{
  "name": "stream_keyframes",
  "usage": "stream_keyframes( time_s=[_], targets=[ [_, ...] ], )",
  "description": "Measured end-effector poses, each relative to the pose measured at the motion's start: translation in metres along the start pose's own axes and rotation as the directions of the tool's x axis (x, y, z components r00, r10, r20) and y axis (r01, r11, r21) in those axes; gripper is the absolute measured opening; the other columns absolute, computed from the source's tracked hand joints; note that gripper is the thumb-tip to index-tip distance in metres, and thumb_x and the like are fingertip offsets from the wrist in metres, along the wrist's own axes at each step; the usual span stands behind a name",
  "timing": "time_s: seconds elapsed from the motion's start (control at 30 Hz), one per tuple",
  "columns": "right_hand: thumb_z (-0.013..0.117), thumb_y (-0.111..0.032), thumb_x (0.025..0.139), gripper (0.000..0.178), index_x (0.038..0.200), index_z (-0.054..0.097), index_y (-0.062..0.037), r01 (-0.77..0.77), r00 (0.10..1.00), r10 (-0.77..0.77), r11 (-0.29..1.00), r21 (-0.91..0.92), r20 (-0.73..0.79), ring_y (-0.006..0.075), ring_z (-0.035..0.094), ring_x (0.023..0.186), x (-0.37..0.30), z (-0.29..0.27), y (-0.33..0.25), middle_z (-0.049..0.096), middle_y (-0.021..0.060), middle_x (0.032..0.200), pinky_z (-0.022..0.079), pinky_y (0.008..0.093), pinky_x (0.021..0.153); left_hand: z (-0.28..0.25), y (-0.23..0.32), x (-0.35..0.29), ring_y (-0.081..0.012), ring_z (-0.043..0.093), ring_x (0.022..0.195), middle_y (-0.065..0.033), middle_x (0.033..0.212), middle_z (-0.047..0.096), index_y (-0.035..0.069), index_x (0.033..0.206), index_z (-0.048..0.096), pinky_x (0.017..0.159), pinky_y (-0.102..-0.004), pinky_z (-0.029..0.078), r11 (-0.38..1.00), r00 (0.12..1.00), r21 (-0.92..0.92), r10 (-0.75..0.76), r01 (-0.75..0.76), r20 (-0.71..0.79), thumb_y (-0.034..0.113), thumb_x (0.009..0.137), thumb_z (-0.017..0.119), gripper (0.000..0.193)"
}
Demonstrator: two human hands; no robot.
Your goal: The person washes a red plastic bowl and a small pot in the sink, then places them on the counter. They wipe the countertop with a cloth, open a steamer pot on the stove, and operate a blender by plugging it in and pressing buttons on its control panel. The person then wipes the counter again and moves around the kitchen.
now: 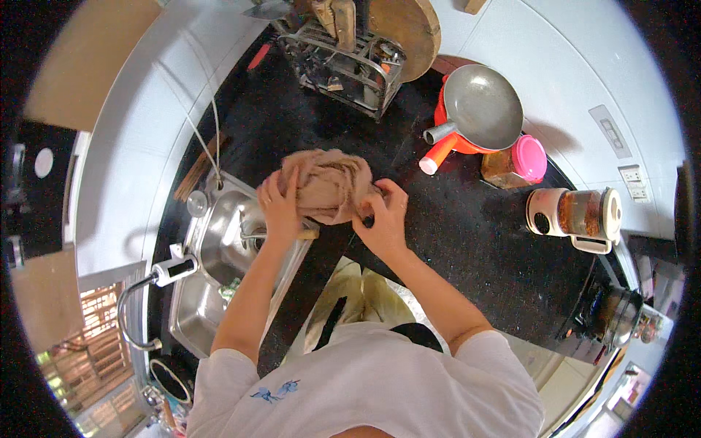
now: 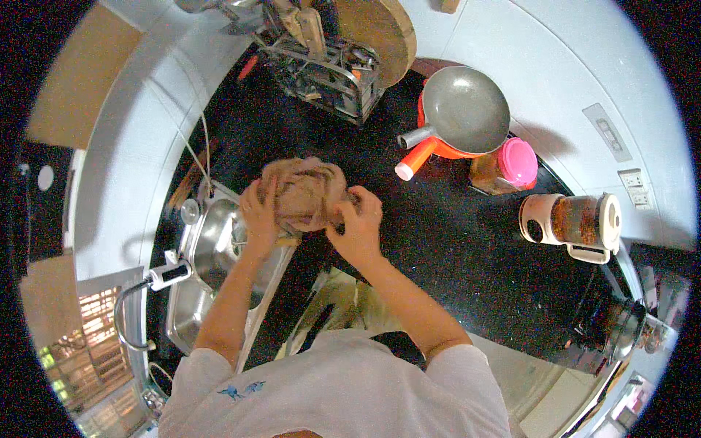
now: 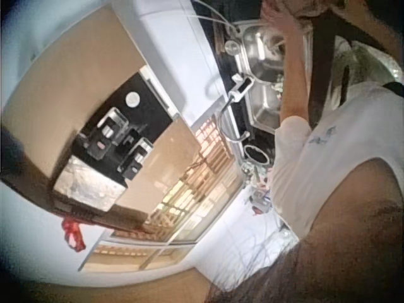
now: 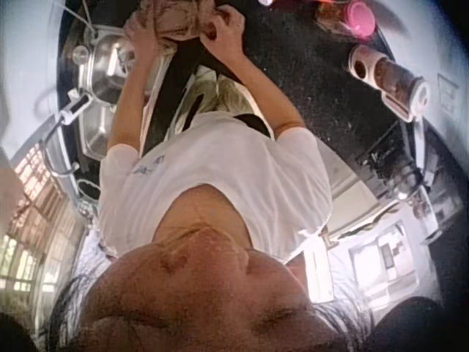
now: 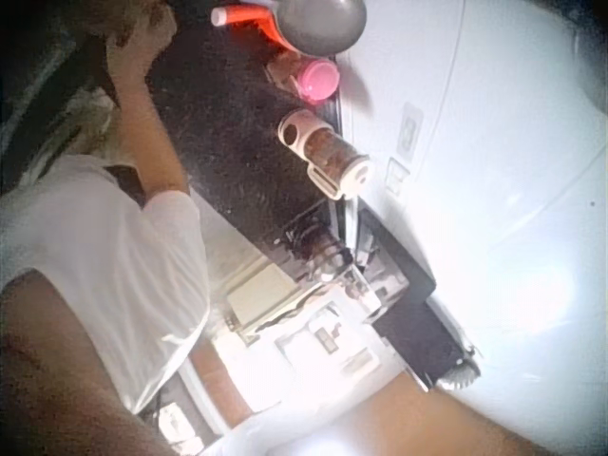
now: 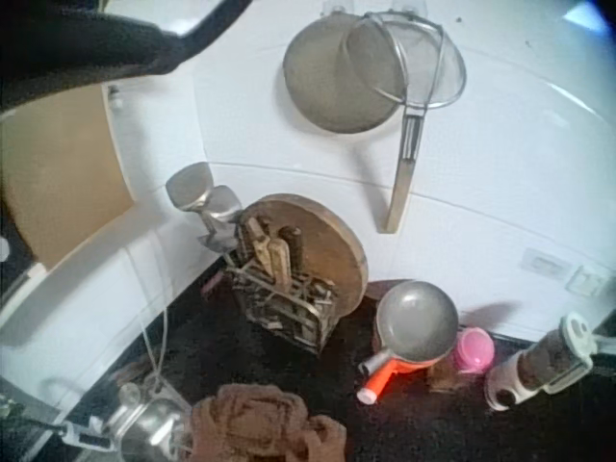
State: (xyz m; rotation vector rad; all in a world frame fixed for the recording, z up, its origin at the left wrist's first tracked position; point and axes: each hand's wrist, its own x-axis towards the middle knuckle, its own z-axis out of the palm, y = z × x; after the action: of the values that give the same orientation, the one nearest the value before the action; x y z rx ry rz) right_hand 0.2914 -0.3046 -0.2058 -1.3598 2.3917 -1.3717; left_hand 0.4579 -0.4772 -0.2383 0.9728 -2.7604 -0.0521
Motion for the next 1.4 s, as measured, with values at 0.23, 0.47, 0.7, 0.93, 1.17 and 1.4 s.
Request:
stream_keyframes(
  time_s=[0.23,0.47,0.7,0.93,1.17,1.4],
  targets=[
    [0.075,-0.027,0.072,0.062,0.13,0.055,-0.0206,0.045,0.96,0.038,0.956,-0.288,0.277,0.0339,0.032,0.137,-0.025,0.05,0.048,0.043,0.0096,0.141,0.025,0.0576,0.109,0.064,0.015,0.0,-0.0452,0.009,0.144,-0.0181,0.158,0.012,0.026,0.152,0.028,0.11,-0.0676,0.008,0.933,0.942,-0.354,0.175,-0.065,0.287,0.034,0.086,0.064,0.075],
    [0.068,-0.028,0.075,0.055,0.128,0.055,-0.0203,0.206,0.971,-0.128,0.873,-0.443,0.2,0.0313,0.034,0.136,-0.017,0.084,0.108,0.045,0.0066,0.139,0.028,0.054,0.111,0.112,0.027,0.022,-0.0394,0.013,0.146,-0.0167,0.159,0.014,0.024,0.151,0.03,0.111,-0.0663,0.004,0.965,0.937,-0.167,0.24,-0.202,0.253,0.04,0.09,0.057,0.069],
    [0.053,-0.026,0.086,0.043,0.129,0.053,-0.022,0.013,0.982,0.099,0.811,-0.585,0.159,0.0287,0.032,0.139,-0.022,-0.007,0.182,0.042,0.0037,0.144,0.025,0.0539,0.111,0.137,0.165,0.042,-0.0386,0.018,0.144,-0.0181,0.156,0.021,0.022,0.149,0.032,0.109,-0.0679,0.011,0.953,0.949,-0.129,0.288,-0.273,0.125,0.04,0.089,0.057,0.068],
    [0.069,-0.027,0.072,0.058,0.128,0.054,-0.0258,-0.383,0.917,0.358,0.659,-0.647,-0.177,0.0309,0.033,0.138,-0.181,-0.194,0.238,0.043,0.0042,0.143,0.029,0.0527,0.107,0.143,0.392,-0.02,-0.0308,0.021,0.145,-0.0123,0.152,0.034,0.023,0.143,0.045,0.116,-0.0565,0.01,0.698,0.761,-0.415,0.649,-0.584,0.02,0.04,0.086,0.059,0.061],
    [0.062,-0.018,0.073,0.052,0.125,0.056,-0.0203,-0.75,0.652,0.528,0.348,-0.562,-0.544,0.0348,0.037,0.133,-0.351,-0.284,0.236,0.046,0.0066,0.14,0.033,0.0536,0.103,0.135,0.553,-0.117,-0.0317,0.018,0.146,-0.0116,0.157,0.025,0.022,0.146,0.04,0.118,-0.0555,0.006,0.367,0.413,-0.523,0.91,-0.769,0.032,0.038,0.088,0.055,0.061],
    [0.065,-0.022,0.072,0.045,0.116,0.058,-0.0118,-0.711,0.702,0.526,0.544,-0.445,-0.479,0.0368,0.045,0.123,-0.376,-0.211,0.207,0.048,0.0149,0.135,0.038,0.0537,0.096,0.102,0.473,-0.134,-0.0358,0.028,0.14,-0.0189,0.145,0.037,0.007,0.14,0.042,0.116,-0.0517,0.017,0.262,0.266,-0.598,0.96,-0.757,0.084,0.026,0.077,0.065,0.071]
  ],
)
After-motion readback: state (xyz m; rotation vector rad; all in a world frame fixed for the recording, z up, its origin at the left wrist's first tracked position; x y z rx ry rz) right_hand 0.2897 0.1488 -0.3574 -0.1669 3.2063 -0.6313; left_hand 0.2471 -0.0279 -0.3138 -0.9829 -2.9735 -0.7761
